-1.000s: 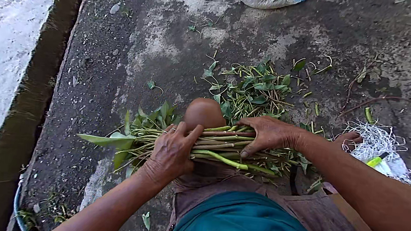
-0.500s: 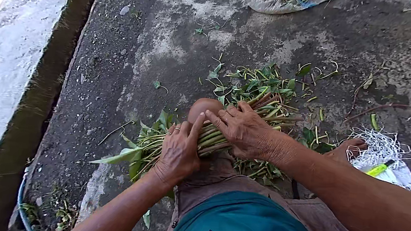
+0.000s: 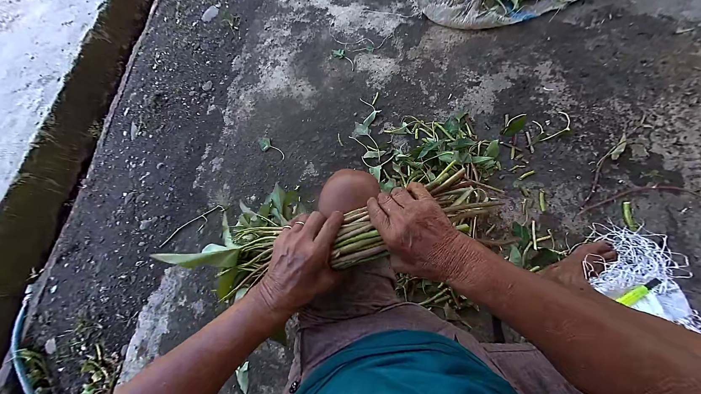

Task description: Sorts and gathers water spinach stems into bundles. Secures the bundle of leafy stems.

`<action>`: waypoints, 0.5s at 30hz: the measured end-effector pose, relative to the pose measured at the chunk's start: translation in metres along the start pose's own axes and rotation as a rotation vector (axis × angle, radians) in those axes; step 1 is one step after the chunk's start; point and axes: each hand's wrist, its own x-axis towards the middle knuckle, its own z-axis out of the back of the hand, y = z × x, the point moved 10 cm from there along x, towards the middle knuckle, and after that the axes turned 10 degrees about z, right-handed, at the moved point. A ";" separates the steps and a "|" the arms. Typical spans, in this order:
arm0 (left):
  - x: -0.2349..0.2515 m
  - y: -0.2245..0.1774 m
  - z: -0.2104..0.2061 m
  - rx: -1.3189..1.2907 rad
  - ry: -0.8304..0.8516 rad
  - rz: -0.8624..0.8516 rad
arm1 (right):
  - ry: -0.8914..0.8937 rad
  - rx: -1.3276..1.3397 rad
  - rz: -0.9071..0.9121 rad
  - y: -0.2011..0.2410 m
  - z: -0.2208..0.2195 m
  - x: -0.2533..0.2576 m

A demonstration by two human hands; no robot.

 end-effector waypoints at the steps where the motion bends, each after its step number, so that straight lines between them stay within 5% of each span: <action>1: 0.000 -0.001 0.001 -0.008 -0.005 -0.011 | -0.025 0.001 0.021 0.001 0.002 0.001; 8: 0.012 -0.020 -0.009 0.190 0.465 0.140 | 0.178 0.143 -0.009 0.009 -0.004 0.017; 12: 0.022 -0.012 -0.014 0.174 0.242 0.140 | 0.146 0.098 -0.042 0.007 0.005 0.021; 15: 0.026 0.000 0.001 0.015 0.184 0.186 | -0.226 0.133 0.060 0.035 0.074 0.012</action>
